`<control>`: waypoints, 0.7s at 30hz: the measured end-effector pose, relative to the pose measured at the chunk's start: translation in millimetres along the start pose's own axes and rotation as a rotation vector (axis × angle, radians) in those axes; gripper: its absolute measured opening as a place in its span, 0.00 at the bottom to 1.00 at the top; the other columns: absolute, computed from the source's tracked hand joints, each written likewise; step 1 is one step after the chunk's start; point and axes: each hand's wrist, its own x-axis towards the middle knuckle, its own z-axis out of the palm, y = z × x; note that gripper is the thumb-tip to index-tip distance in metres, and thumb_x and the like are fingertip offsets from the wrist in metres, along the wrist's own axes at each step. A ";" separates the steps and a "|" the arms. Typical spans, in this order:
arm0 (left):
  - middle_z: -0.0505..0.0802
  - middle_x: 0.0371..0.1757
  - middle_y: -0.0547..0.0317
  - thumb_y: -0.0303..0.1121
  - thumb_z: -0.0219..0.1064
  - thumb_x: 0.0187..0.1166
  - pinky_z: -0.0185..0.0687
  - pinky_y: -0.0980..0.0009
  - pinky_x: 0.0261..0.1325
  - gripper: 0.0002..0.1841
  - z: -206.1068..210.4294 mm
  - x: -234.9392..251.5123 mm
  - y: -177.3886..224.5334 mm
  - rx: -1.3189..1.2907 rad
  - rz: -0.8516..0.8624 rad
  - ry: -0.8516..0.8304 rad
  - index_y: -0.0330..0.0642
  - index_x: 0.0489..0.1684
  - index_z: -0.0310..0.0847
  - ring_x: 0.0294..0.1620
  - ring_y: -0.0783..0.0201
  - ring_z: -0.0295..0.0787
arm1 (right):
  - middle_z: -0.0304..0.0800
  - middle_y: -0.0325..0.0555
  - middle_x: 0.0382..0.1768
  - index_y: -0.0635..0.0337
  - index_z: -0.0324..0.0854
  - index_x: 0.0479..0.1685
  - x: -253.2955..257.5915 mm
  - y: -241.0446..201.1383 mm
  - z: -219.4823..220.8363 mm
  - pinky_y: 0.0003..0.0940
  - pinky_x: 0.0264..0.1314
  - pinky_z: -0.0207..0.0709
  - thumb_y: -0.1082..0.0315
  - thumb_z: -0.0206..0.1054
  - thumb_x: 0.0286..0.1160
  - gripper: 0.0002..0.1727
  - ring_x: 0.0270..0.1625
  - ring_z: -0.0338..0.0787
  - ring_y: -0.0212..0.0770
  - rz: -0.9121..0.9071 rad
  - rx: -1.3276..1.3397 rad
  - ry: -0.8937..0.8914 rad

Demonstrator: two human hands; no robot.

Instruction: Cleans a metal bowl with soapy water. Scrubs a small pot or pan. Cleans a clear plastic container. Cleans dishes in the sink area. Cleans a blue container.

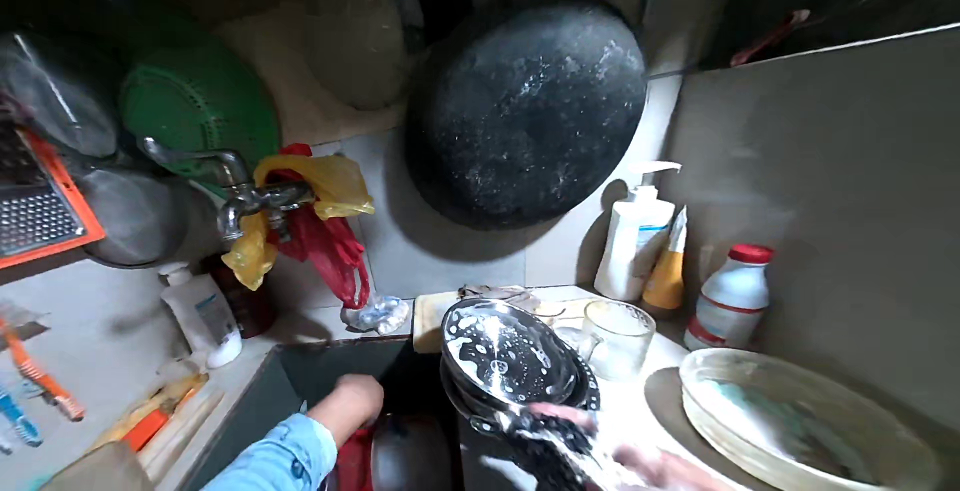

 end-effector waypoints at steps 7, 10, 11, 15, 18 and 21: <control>0.90 0.62 0.36 0.34 0.60 0.87 0.76 0.31 0.63 0.15 -35.0 -140.4 -17.6 0.058 0.053 0.272 0.41 0.64 0.85 0.65 0.33 0.85 | 0.84 0.49 0.61 0.58 0.72 0.79 95.1 -24.8 71.4 0.37 0.55 0.82 0.68 0.62 0.84 0.25 0.51 0.87 0.38 0.077 -0.670 0.018; 0.91 0.60 0.40 0.31 0.55 0.89 0.79 0.36 0.60 0.15 -32.5 -173.8 -16.8 0.052 0.082 0.459 0.44 0.67 0.83 0.62 0.37 0.88 | 0.76 0.61 0.74 0.64 0.79 0.71 142.0 0.2 92.6 0.52 0.79 0.72 0.69 0.64 0.80 0.21 0.76 0.79 0.54 -0.040 -1.070 -0.122; 0.91 0.60 0.41 0.29 0.53 0.88 0.80 0.37 0.58 0.16 -27.9 -176.9 -18.8 0.054 0.068 0.514 0.44 0.67 0.82 0.61 0.38 0.89 | 0.77 0.63 0.73 0.65 0.80 0.70 152.4 7.6 97.0 0.56 0.80 0.71 0.70 0.65 0.79 0.21 0.77 0.78 0.58 -0.056 -1.154 -0.154; 0.91 0.62 0.41 0.39 0.47 0.95 0.79 0.36 0.63 0.19 -0.5 -163.5 -41.3 -0.112 0.031 0.580 0.49 0.73 0.79 0.64 0.37 0.88 | 0.86 0.68 0.60 0.72 0.83 0.56 179.7 9.3 101.1 0.68 0.67 0.75 0.68 0.65 0.80 0.15 0.67 0.85 0.67 -0.041 -1.382 -0.214; 0.91 0.61 0.40 0.45 0.44 0.96 0.78 0.35 0.64 0.21 17.3 -154.9 -54.3 -0.294 -0.004 0.575 0.48 0.72 0.77 0.65 0.37 0.87 | 0.87 0.70 0.55 0.74 0.83 0.52 195.6 6.5 98.9 0.69 0.66 0.74 0.65 0.67 0.78 0.17 0.64 0.86 0.68 -0.065 -1.356 -0.233; 0.91 0.61 0.40 0.48 0.44 0.96 0.77 0.36 0.65 0.22 31.0 -151.1 -62.5 -0.538 -0.025 0.583 0.50 0.74 0.77 0.65 0.38 0.87 | 0.89 0.67 0.54 0.71 0.84 0.55 213.5 2.5 89.8 0.66 0.67 0.76 0.69 0.74 0.70 0.18 0.61 0.87 0.63 -0.083 -1.166 -0.195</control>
